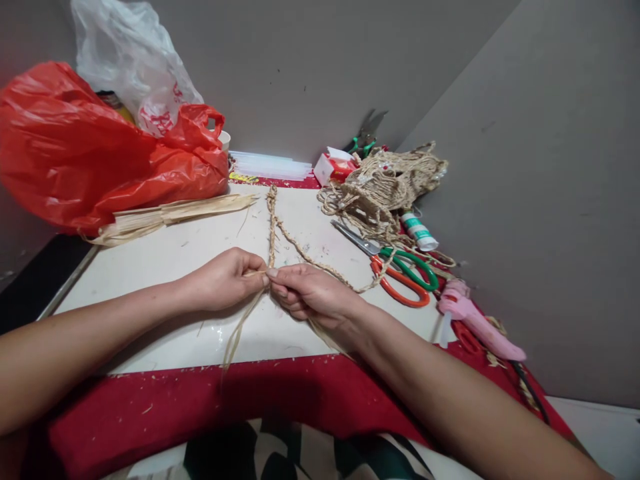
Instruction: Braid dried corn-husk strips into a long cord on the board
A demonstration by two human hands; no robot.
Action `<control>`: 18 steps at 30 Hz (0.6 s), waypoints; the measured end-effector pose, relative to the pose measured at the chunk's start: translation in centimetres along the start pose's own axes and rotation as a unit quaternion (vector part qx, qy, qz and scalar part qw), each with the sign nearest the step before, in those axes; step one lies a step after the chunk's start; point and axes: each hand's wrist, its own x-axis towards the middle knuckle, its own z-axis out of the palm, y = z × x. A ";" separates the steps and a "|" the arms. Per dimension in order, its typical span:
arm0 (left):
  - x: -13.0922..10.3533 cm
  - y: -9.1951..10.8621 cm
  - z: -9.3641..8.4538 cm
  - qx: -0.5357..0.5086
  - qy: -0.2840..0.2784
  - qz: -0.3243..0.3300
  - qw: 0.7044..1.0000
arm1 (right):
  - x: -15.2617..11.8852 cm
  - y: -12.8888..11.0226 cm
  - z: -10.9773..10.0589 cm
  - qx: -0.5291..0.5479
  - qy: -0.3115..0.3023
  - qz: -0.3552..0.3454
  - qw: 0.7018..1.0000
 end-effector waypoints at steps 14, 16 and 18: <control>-2.6 2.3 2.5 0.490 0.042 -0.002 0.871 | -0.2 1.8 1.7 0.084 0.089 -0.057 0.991; -2.8 1.9 3.0 0.521 0.024 0.014 0.853 | -0.2 1.9 1.9 0.080 0.101 -0.068 0.989; -2.9 1.6 3.4 0.535 0.010 0.027 0.844 | -0.1 1.9 2.0 0.082 0.103 -0.072 0.989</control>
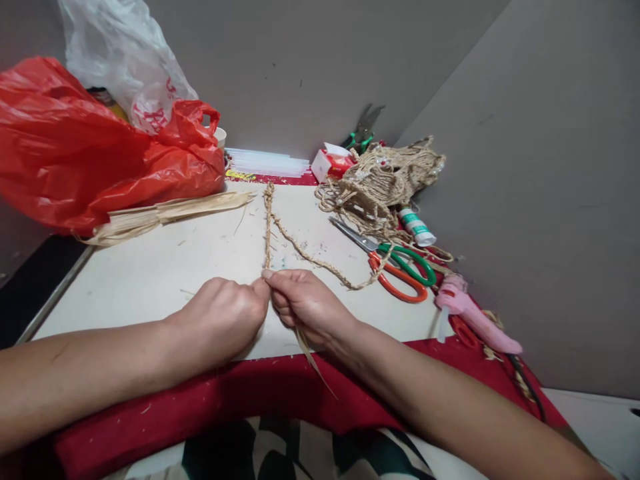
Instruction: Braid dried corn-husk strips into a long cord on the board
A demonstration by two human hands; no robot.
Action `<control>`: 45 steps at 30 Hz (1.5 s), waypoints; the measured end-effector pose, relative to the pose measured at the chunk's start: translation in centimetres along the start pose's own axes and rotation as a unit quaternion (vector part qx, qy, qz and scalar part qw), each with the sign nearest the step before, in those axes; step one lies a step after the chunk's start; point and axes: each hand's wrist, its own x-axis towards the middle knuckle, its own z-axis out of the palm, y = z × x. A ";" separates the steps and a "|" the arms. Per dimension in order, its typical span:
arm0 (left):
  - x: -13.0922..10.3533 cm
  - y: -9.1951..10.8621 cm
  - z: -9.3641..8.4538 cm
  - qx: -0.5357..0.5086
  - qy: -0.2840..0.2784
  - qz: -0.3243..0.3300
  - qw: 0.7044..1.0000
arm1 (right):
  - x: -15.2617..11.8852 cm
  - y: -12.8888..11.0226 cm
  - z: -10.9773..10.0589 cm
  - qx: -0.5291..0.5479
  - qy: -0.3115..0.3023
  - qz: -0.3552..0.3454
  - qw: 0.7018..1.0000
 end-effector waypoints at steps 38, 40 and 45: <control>3.6 -2.7 0.0 -0.657 -0.069 -0.088 0.745 | -0.5 -3.1 -1.6 -0.452 -0.068 -0.128 0.880; 3.6 -2.7 0.0 -0.652 -0.063 -0.105 0.748 | -0.7 -3.2 -1.6 -0.483 -0.065 -0.133 0.863; 3.4 -3.1 0.9 -0.604 -0.033 -0.096 0.790 | -1.0 -3.7 -2.3 -0.559 -0.037 -0.148 0.815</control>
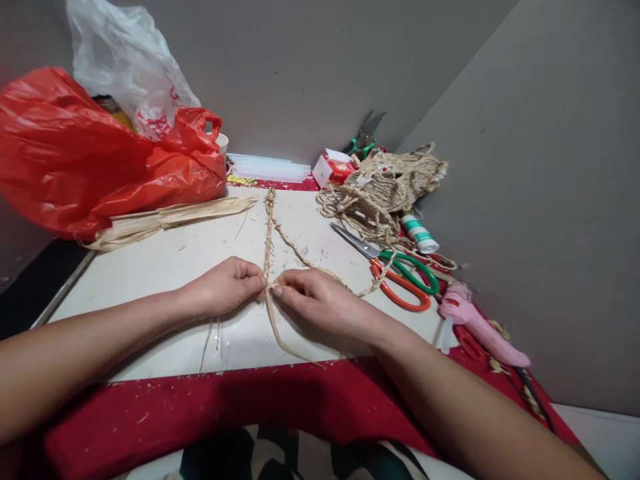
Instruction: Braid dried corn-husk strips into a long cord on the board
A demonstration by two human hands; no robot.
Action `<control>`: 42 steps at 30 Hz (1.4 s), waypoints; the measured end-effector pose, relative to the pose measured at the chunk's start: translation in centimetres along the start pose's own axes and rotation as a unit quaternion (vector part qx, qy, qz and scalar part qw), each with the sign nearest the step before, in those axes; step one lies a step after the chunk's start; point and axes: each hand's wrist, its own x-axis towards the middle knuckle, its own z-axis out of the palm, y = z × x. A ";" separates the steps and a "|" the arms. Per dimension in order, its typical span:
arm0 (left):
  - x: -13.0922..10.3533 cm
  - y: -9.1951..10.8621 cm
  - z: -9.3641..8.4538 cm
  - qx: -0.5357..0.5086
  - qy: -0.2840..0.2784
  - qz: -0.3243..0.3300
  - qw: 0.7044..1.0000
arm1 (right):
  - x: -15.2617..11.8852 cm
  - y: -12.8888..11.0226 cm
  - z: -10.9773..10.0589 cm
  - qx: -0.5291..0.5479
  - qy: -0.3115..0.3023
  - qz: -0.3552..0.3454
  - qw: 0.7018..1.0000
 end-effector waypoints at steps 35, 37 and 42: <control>-1.0 0.0 1.0 -0.211 -0.019 0.024 0.977 | 0.5 -0.1 2.1 0.289 -0.033 0.078 0.954; -1.0 0.0 0.9 -0.196 -0.027 0.029 0.980 | 0.6 0.2 1.9 0.303 -0.053 0.087 0.947; -0.9 0.2 0.9 -0.194 -0.074 0.043 0.977 | 0.6 0.9 1.7 0.340 -0.093 0.054 0.934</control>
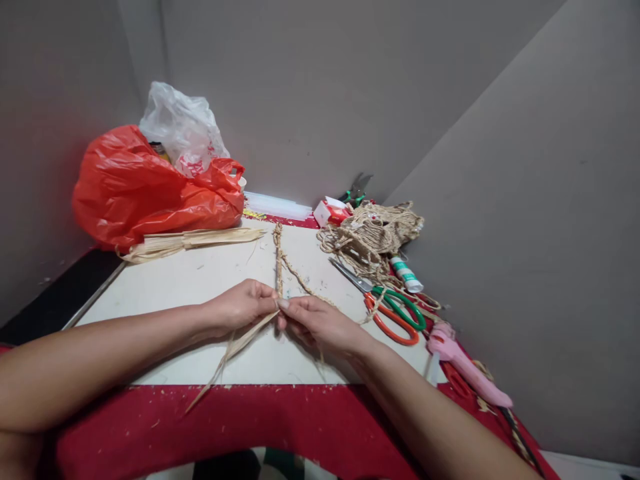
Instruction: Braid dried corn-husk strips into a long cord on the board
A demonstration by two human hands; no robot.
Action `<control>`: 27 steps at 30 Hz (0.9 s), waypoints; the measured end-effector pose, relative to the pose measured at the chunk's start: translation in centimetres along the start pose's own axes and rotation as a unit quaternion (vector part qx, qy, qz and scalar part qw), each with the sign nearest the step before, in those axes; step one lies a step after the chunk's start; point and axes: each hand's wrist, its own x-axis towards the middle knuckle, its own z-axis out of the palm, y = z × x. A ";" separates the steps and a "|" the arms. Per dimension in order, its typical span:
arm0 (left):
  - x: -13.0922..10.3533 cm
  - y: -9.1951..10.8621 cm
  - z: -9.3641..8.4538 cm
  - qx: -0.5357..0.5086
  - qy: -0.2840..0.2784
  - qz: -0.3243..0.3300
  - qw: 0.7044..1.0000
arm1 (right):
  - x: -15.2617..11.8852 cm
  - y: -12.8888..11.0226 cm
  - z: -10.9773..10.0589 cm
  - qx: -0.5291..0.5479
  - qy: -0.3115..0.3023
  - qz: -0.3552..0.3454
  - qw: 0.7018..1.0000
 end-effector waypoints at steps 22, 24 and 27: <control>-1.0 1.4 0.0 0.145 -0.008 -0.076 0.987 | 0.0 0.3 2.9 0.260 0.124 0.049 0.956; -1.1 0.7 0.5 0.151 0.009 -0.070 0.986 | 0.0 0.4 3.2 0.282 0.116 0.049 0.951; -1.1 -0.2 1.3 0.153 0.032 -0.057 0.986 | 0.0 0.5 3.5 0.279 0.104 0.047 0.953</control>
